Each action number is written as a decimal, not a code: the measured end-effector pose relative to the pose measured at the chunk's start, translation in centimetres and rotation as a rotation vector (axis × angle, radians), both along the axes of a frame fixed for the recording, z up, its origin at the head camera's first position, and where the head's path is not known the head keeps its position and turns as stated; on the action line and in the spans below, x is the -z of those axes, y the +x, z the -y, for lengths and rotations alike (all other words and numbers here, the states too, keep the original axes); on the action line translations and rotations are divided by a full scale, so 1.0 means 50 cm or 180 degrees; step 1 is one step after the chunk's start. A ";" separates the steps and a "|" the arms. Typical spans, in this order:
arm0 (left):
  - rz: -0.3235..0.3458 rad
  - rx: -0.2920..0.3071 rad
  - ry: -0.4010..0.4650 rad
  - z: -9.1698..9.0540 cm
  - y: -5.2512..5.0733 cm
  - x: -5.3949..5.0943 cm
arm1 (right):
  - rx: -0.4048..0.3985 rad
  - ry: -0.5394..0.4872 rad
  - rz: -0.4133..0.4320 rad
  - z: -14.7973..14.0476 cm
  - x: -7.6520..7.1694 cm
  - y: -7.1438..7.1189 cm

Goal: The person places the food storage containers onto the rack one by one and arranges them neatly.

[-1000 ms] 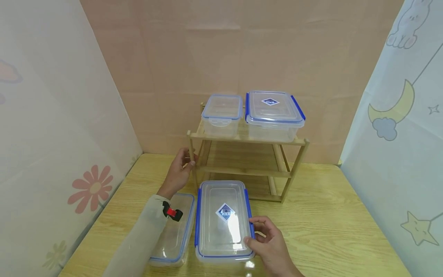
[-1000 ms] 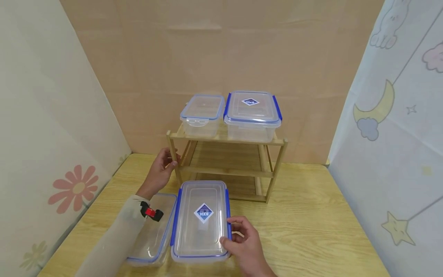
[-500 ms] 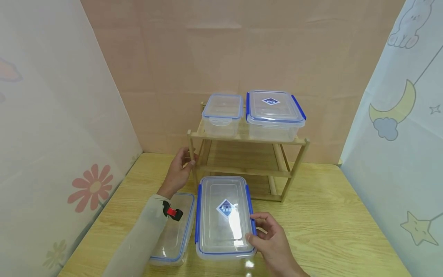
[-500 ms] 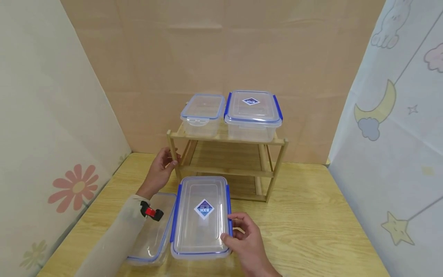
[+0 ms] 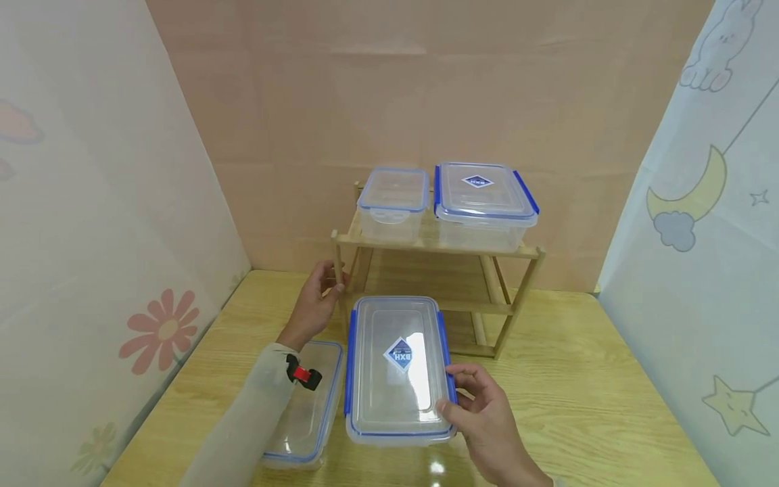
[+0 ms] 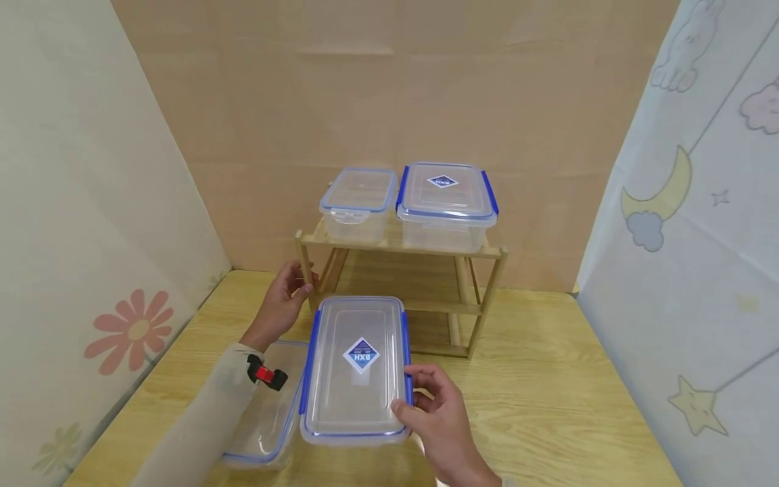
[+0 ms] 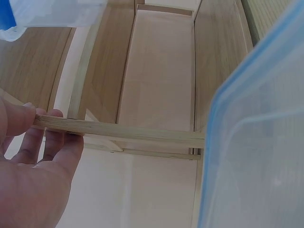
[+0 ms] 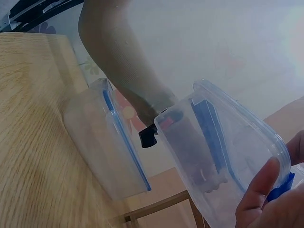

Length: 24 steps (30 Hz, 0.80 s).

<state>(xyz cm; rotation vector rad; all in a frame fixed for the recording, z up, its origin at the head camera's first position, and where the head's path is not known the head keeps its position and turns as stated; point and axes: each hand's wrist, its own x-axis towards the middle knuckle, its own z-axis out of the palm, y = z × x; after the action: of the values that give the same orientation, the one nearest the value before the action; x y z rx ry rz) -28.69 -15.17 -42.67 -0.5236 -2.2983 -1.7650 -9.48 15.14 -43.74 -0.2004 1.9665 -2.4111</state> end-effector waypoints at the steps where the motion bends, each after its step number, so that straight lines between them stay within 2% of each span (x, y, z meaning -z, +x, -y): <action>1: -0.0009 0.0005 0.0005 0.000 -0.001 0.001 | -0.0012 -0.0007 -0.0023 -0.001 -0.003 -0.001; 12: -0.0024 -0.0007 -0.0006 0.002 -0.004 0.002 | -0.0165 -0.0083 -0.0344 -0.003 -0.036 -0.034; 17: -0.0009 0.0017 -0.0019 0.001 -0.005 -0.001 | -0.0077 -0.0072 -0.0303 0.003 -0.052 -0.052; 24: -0.0021 0.0039 0.0007 -0.001 -0.005 -0.001 | 0.0121 -0.0102 -0.0083 0.013 -0.066 -0.077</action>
<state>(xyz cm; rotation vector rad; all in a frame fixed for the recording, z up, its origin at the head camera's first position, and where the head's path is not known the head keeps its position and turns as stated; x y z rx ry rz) -28.95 -15.15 -42.63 -0.5434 -2.2931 -1.7685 -13.32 14.51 -40.44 -0.1978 1.9609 -2.4774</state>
